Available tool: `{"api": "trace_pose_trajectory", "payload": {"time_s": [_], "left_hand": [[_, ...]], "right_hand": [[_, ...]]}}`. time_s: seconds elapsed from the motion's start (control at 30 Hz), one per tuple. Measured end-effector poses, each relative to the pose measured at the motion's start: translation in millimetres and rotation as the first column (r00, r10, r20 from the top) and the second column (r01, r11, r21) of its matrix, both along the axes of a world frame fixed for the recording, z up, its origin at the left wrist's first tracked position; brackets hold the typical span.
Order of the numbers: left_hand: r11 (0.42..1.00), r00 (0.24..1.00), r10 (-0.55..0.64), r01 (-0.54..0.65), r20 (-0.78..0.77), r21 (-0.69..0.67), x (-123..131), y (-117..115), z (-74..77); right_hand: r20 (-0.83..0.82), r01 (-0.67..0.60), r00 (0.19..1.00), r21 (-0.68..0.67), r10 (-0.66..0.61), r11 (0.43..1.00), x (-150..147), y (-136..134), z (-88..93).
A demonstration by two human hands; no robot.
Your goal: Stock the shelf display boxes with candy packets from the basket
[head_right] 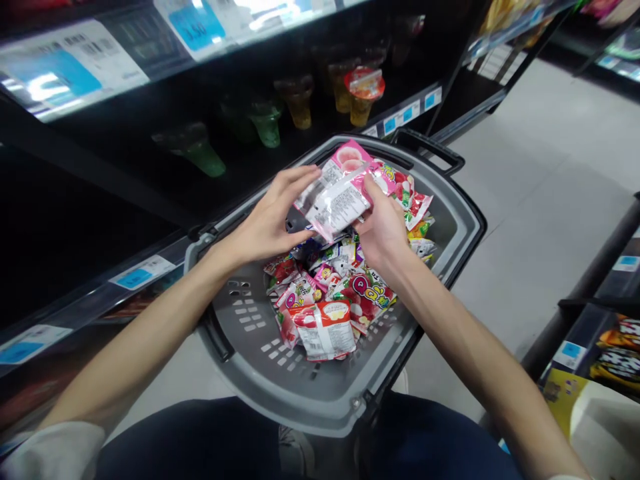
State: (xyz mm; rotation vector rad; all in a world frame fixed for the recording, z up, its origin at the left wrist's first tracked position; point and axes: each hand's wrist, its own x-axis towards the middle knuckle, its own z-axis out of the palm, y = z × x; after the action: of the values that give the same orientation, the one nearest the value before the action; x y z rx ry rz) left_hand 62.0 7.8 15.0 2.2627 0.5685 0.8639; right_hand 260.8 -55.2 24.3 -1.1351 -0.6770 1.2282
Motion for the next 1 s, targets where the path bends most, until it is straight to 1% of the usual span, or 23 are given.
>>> {"api": "trace_pose_trajectory", "payload": {"time_s": [0.07,0.17,0.23,0.27,0.3,0.33,0.37,0.4,0.43,0.47,0.5,0.53,0.57,0.67,0.77,0.9,0.97,1.0], "left_hand": [[0.999,1.000,0.004,-0.004,-0.012,0.032,-0.3,0.2,0.2],[0.998,0.998,0.056,-0.056,-0.002,0.009,-0.2,-2.4,2.7],[0.992,0.993,0.111,-0.109,0.033,-0.060,1.3,-5.6,6.4],[0.984,0.988,0.141,-0.132,0.064,-0.122,2.5,-7.3,8.7],[0.966,0.979,0.173,-0.147,0.106,-0.214,3.9,-8.9,11.1],[0.930,0.966,0.206,-0.144,0.155,-0.337,5.3,-10.2,13.6],[0.871,0.949,0.240,-0.117,0.206,-0.477,6.7,-11.2,16.0],[0.790,0.926,0.277,-0.067,0.258,-0.609,7.7,-11.8,18.3],[0.701,0.898,0.316,-0.005,0.305,-0.713,8.4,-12.0,20.4],[0.620,0.870,0.352,0.059,0.345,-0.782,8.6,-11.8,22.1],[0.561,0.843,0.380,0.117,0.380,-0.819,8.5,-11.3,23.5],[0.528,0.820,0.399,0.160,0.411,-0.834,8.0,-10.6,24.5],[0.513,0.797,0.417,0.190,0.436,-0.837,7.4,-9.8,25.0],[0.499,0.756,0.446,0.235,0.479,-0.834,5.8,-7.8,24.4],[0.493,0.751,0.455,0.236,0.479,-0.838,6.1,-7.3,22.6],[0.509,0.792,0.419,0.200,0.444,-0.837,8.3,-9.5,18.8],[0.531,0.824,0.369,0.194,0.431,-0.825,9.2,-10.7,15.3],[0.553,0.841,0.336,0.189,0.425,-0.811,9.5,-11.2,13.1]], "right_hand": [[-0.048,-0.014,0.999,0.009,0.014,1.000,-0.6,0.6,-0.1],[-0.094,-0.048,0.994,0.017,0.050,0.999,-2.3,0.0,3.2],[-0.104,-0.080,0.991,0.039,0.084,0.996,-3.1,-1.8,8.0],[-0.104,-0.096,0.989,0.052,0.101,0.994,-3.2,-3.0,11.0],[-0.101,-0.112,0.988,0.063,0.118,0.992,-3.1,-4.3,14.0],[-0.098,-0.124,0.987,0.072,0.130,0.990,-2.9,-5.6,16.7],[-0.096,-0.131,0.986,0.078,0.139,0.988,-2.5,-6.8,19.1],[-0.102,-0.137,0.984,0.080,0.144,0.987,-2.2,-7.7,20.8],[-0.115,-0.137,0.983,0.076,0.145,0.988,-2.0,-8.4,21.9],[-0.130,-0.137,0.981,0.064,0.144,0.989,-1.8,-8.6,22.2],[-0.146,-0.134,0.979,0.045,0.140,0.990,-1.8,-8.6,22.0],[-0.160,-0.131,0.978,0.020,0.132,0.991,-1.9,-8.2,21.3],[-0.172,-0.126,0.977,-0.009,0.123,0.992,-2.1,-7.8,20.3],[-0.188,-0.126,0.976,-0.085,0.108,0.988,-3.0,-6.5,17.9],[-0.203,-0.165,0.970,-0.131,0.136,0.977,-4.6,-7.2,17.9],[-0.194,-0.212,0.963,-0.125,0.186,0.969,-8.5,-10.9,21.2],[-0.183,-0.219,0.964,-0.118,0.196,0.969,-10.0,-12.7,22.0],[-0.187,-0.224,0.962,-0.112,0.201,0.968,-10.4,-13.4,21.8]]}}
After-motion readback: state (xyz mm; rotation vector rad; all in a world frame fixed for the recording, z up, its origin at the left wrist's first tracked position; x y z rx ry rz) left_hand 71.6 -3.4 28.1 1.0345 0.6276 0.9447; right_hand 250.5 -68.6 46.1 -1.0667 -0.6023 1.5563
